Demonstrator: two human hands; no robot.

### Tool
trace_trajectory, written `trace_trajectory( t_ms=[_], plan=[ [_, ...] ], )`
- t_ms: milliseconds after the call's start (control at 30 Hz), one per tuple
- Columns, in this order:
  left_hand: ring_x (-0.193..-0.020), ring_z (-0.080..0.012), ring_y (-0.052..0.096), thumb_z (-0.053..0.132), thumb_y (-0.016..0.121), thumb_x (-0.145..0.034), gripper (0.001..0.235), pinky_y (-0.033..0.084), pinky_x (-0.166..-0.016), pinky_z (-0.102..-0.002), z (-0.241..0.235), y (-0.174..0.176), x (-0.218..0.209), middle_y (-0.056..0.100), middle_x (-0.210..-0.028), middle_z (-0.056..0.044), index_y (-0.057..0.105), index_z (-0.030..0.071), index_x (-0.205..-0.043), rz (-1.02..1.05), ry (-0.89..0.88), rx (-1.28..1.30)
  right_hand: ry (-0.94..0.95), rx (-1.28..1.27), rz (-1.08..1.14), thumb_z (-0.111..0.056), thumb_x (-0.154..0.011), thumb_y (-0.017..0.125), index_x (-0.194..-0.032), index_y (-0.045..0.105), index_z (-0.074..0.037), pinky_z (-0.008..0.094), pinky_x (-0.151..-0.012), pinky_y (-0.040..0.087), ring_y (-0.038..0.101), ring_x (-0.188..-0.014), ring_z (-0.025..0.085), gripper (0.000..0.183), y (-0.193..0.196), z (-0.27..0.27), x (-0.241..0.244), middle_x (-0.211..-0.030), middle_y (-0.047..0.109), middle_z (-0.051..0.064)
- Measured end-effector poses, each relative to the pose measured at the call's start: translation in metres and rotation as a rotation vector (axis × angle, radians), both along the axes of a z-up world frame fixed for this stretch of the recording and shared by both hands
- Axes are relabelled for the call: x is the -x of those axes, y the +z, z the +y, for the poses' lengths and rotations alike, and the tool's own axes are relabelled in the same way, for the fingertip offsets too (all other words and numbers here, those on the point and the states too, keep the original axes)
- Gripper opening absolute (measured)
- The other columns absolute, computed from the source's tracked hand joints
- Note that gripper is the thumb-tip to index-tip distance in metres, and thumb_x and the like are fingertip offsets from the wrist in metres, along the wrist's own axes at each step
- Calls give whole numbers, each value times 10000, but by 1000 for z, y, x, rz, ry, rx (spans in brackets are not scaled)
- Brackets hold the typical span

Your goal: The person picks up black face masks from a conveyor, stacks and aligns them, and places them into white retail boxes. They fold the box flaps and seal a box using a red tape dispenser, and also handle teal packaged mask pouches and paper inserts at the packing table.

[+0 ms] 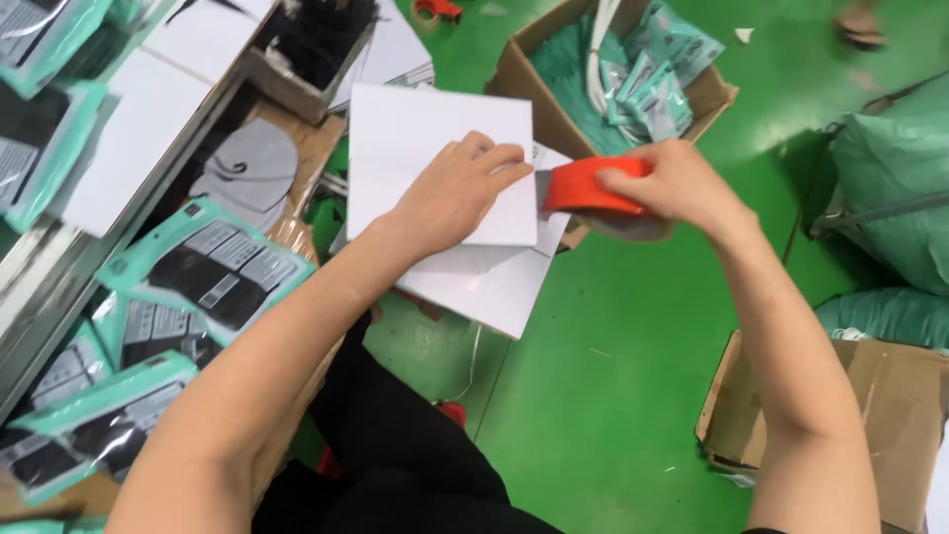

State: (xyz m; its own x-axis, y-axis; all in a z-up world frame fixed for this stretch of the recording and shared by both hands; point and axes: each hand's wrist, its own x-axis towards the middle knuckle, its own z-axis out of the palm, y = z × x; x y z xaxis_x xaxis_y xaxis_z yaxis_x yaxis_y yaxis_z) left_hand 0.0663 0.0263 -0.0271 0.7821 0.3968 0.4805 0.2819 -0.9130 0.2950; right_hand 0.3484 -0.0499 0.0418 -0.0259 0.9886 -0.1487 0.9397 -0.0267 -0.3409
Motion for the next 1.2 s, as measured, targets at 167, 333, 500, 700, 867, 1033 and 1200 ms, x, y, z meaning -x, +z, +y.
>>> trace_trajectory(
  t_ms=[167, 333, 500, 700, 867, 1033, 1200],
  plan=[
    [-1164, -296, 539, -20, 620, -857, 475, 462, -1016, -409, 9, -14, 12, 598, -1386, -43, 638, 90, -1319, -64, 5, 64, 170, -167, -223, -534, -818, 706, -847, 716, -47, 442, -588, 585, 690, -547, 324, 489, -2, 1, 39, -589, 666, 121],
    [-1358, -374, 486, 101, 718, -905, 574, 374, -1170, -504, 14, 16, 40, 524, -1481, -159, 519, 17, -1436, -334, 97, -15, 146, -189, -479, -554, -889, 722, -821, 716, -49, 457, -591, 558, 667, -614, 355, 509, -110, 39, 19, -674, 656, 165],
    [-1392, -362, 497, 241, 499, -1144, 416, 384, -1197, -456, 70, -86, 119, 537, -1494, -196, 503, 4, -1487, -474, 675, 332, 7, -594, -350, -216, -1058, 609, -1163, 654, -13, 476, -912, 480, 655, -941, 283, 233, -328, 48, -17, -948, 654, 109],
    [-1379, -331, 505, 486, 226, -1105, 638, 373, -1169, -412, 43, -50, 109, 479, -1551, -162, 439, 13, -1476, -355, 544, 1083, -143, -653, 420, -324, -1007, 538, -1203, 655, -35, 469, -897, 487, 612, -1048, 314, 368, -305, 84, -3, -1094, 667, 172],
    [-1579, -330, 319, 518, 312, -1120, 663, 250, -1309, -454, 0, 28, 124, 346, -1672, -173, 368, 11, -1543, -642, 114, 919, -40, -549, 1284, -433, -1109, 536, -1339, 552, -54, 413, -1071, 491, 575, -1209, 216, 444, -163, 54, 12, -1297, 601, 88],
    [-1619, -332, 90, 581, 184, -1085, 772, 85, -1298, -496, -36, -62, 112, 112, -1757, -157, 125, 81, -1671, -612, 370, 910, -52, -377, 1641, -386, -999, 677, -1648, 238, -89, 374, -1093, 445, 495, -1362, 196, 838, -216, -12, 85, -1542, 448, 61],
    [-1561, -293, 267, 561, 408, -1059, 769, 233, -1264, -440, -49, -172, 102, 290, -1703, -135, 276, 65, -1632, -889, 305, 1037, -169, -368, 1647, -220, -1026, 589, -1669, 218, -42, 485, -1143, 470, 538, -1345, 290, 764, -271, -70, 79, -1518, 462, 161]
  ],
)
